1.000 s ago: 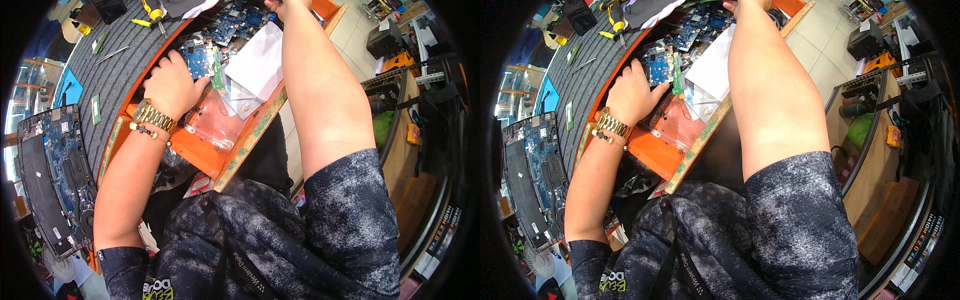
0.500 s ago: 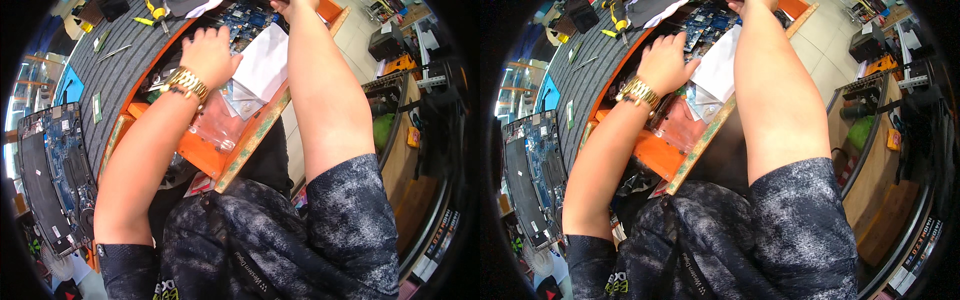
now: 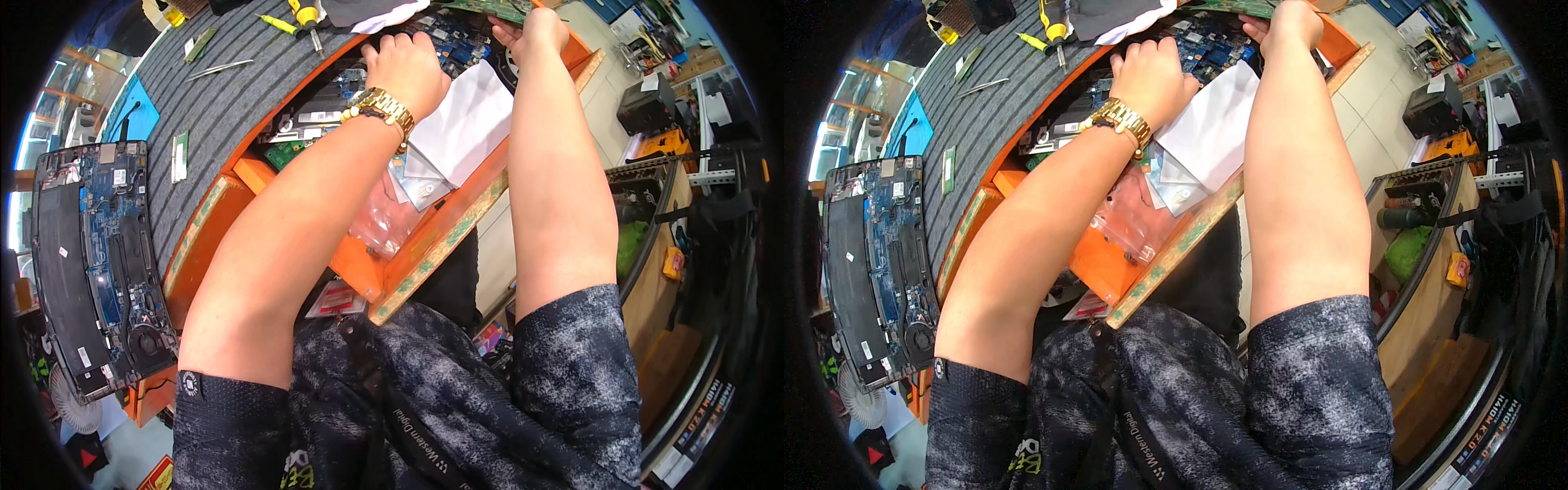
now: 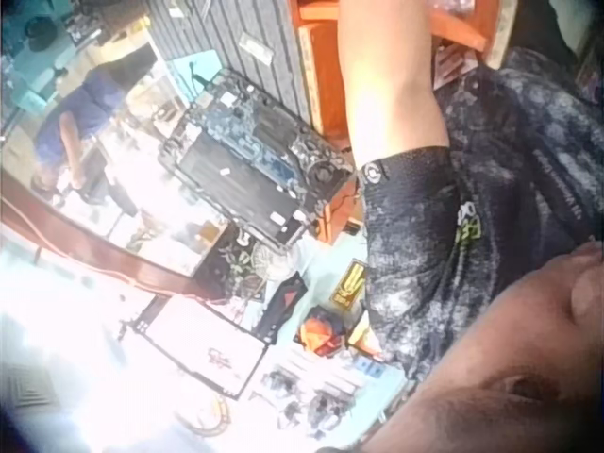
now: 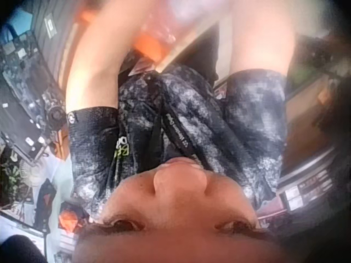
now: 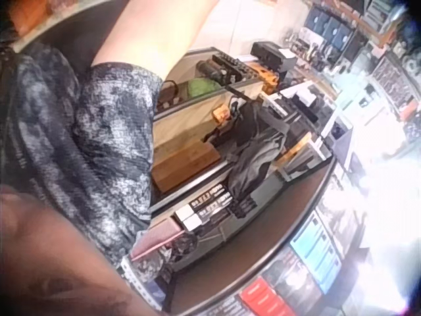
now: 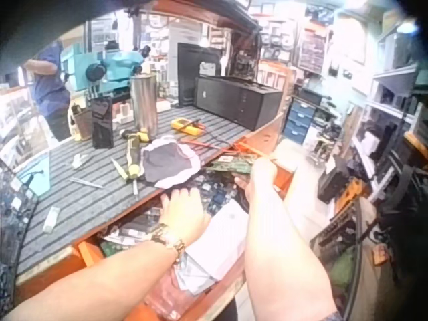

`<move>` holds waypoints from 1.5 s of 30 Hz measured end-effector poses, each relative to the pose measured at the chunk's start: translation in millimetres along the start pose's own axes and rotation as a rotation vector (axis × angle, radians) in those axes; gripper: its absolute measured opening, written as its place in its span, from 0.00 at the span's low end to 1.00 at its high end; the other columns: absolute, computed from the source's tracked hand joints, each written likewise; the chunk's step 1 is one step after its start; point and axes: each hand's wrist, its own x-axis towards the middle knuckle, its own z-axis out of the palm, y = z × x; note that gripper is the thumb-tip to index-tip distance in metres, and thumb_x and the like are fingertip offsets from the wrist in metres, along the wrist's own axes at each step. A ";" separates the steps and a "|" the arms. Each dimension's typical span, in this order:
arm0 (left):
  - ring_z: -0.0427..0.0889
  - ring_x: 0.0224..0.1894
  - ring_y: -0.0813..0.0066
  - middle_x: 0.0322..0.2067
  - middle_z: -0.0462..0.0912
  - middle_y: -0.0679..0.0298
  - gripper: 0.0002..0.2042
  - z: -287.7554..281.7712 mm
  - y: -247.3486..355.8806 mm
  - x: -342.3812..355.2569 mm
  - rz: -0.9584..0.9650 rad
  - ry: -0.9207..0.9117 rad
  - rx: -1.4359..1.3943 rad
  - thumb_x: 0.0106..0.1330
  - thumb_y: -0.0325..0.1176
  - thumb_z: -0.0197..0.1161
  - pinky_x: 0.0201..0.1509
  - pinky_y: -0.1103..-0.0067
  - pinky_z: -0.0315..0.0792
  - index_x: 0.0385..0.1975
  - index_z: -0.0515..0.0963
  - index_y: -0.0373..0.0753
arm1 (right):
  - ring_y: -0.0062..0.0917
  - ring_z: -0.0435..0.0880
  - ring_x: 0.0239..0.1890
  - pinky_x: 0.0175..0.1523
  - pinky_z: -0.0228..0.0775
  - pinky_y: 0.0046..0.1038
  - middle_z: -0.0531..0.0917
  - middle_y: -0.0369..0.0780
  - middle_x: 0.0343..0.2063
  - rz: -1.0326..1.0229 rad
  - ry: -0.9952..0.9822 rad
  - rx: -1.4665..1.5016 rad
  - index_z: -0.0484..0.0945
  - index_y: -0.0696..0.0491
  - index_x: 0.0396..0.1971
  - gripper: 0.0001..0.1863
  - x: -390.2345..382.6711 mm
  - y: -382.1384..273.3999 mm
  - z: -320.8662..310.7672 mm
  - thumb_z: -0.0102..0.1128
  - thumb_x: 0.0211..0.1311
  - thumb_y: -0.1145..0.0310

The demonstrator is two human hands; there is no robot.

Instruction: The person sorts through a drawer of circuit boards, selects a specific motherboard, and then begins connecting internal cables to it within an open laptop chassis.

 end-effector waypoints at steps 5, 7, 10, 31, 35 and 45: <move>0.86 0.62 0.34 0.55 0.84 0.34 0.28 -16.5 9.7 -10.0 -0.117 -0.106 -0.303 0.67 0.43 0.72 0.73 0.50 0.76 0.58 0.78 0.26 | 0.44 0.95 0.27 0.24 0.82 0.41 0.95 0.47 0.37 -0.004 -0.098 -0.024 0.85 0.52 0.53 0.25 8.5 4.2 -2.4 0.41 0.88 0.51; 0.82 0.66 0.26 0.63 0.77 0.27 0.32 -25.5 7.6 -16.7 -0.217 -0.198 -0.486 0.69 0.42 0.69 0.75 0.54 0.77 0.65 0.73 0.20 | 0.43 0.94 0.28 0.24 0.82 0.40 0.95 0.47 0.37 -0.033 -0.142 -0.005 0.86 0.53 0.53 0.23 7.4 1.4 -5.0 0.43 0.87 0.54; 0.83 0.66 0.28 0.62 0.78 0.27 0.35 -38.5 -8.1 -26.8 -0.273 -0.232 -0.460 0.68 0.44 0.70 0.75 0.55 0.78 0.66 0.74 0.21 | 0.47 0.98 0.38 0.36 0.94 0.43 0.93 0.57 0.43 0.022 -0.094 -0.134 0.75 0.67 0.61 0.19 -13.1 -12.0 7.8 0.40 0.88 0.68; 0.83 0.62 0.29 0.59 0.81 0.30 0.30 -131.2 -33.3 -152.1 0.081 -0.620 -0.364 0.80 0.42 0.71 0.68 0.53 0.79 0.67 0.67 0.23 | 0.47 0.97 0.28 0.24 0.87 0.37 0.94 0.57 0.41 0.086 -0.034 -0.119 0.76 0.69 0.59 0.20 -15.2 -19.5 2.0 0.43 0.84 0.68; 0.83 0.65 0.31 0.60 0.81 0.30 0.31 -133.2 -31.6 -157.5 0.107 -0.636 -0.349 0.81 0.41 0.70 0.71 0.53 0.78 0.67 0.66 0.22 | 0.47 0.97 0.32 0.28 0.88 0.38 0.94 0.57 0.41 0.091 -0.043 -0.159 0.77 0.67 0.60 0.20 -13.5 -17.8 2.9 0.41 0.82 0.69; 0.88 0.51 0.28 0.49 0.86 0.29 0.25 -124.5 -38.2 -151.7 0.024 -0.469 -0.228 0.82 0.45 0.68 0.56 0.46 0.82 0.56 0.68 0.26 | 0.45 0.97 0.30 0.27 0.90 0.37 0.94 0.55 0.42 0.091 -0.036 -0.126 0.76 0.68 0.61 0.22 -5.3 -13.2 -0.4 0.45 0.88 0.63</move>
